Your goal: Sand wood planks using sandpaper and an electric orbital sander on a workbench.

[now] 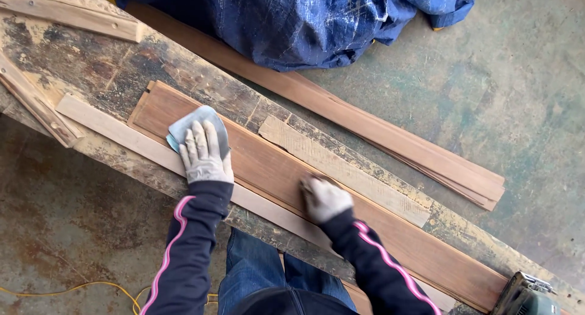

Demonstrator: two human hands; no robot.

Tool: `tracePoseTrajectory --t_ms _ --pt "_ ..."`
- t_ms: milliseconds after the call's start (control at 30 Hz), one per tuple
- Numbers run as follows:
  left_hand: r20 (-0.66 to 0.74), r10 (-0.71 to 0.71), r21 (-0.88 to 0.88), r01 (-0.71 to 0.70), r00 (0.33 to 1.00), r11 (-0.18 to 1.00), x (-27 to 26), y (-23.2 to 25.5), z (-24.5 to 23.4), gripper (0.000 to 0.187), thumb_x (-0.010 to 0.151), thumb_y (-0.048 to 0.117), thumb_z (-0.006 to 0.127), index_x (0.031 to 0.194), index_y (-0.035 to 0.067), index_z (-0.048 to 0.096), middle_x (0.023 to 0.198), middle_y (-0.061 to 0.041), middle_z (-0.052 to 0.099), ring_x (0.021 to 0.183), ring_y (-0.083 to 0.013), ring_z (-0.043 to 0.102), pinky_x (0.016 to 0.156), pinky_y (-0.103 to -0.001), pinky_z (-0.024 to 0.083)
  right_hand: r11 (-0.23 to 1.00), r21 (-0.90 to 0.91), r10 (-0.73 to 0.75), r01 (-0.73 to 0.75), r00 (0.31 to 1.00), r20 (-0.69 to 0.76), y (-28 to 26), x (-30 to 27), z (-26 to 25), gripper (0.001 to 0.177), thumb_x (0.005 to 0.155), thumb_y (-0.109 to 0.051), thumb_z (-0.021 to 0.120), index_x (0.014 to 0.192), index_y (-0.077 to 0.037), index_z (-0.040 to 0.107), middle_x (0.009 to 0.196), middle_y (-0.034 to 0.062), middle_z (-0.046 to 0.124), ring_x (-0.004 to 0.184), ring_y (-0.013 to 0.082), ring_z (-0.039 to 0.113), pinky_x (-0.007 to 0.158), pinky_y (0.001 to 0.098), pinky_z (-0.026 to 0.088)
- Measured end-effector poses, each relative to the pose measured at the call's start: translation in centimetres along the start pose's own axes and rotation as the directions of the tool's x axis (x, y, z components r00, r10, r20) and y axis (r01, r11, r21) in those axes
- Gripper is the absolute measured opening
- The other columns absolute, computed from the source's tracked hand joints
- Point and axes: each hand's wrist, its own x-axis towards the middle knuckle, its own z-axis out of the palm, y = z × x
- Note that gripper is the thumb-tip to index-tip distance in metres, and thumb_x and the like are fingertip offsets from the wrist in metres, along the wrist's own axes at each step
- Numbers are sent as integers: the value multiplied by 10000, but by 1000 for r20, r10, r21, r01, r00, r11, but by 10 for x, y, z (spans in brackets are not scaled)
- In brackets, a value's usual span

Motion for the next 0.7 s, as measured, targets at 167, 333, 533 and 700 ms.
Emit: tracePoseTrajectory --t_ms 167,333,533,700 --pt "-97 3 9 -2 995 1000 -2 0 12 851 1018 424 576 1668 33 190 1717 -239 198 1576 -418 230 1278 -549 145 972 101 -214 212 977 5 -44 42 -26 233 1020 -275 573 1140 -90 646 913 187 725 768 376 705 651 483 564" --pt "-90 -7 -22 5 996 1000 -4 2 12 848 1014 413 571 1664 19 196 1716 -241 197 1579 -418 218 1284 -556 128 944 29 -324 329 939 -113 43 -51 -51 275 924 -179 600 1172 -70 650 963 176 724 723 328 717 585 409 582" --pt "-84 -19 -89 11 996 996 -2 4 9 866 944 394 572 1635 16 212 1695 -231 210 1567 -414 216 1270 -564 123 988 -97 -81 116 948 308 30 -3 -35 230 949 -254 597 1113 -96 633 890 151 707 736 334 718 613 435 590" --pt "-168 -4 -64 -6 986 998 -5 3 18 839 1003 397 577 1647 -1 216 1696 -245 236 1557 -421 253 1280 -562 147 959 72 -283 274 945 163 -63 93 -36 265 994 -249 514 1168 -89 633 899 192 706 744 385 704 618 480 577"
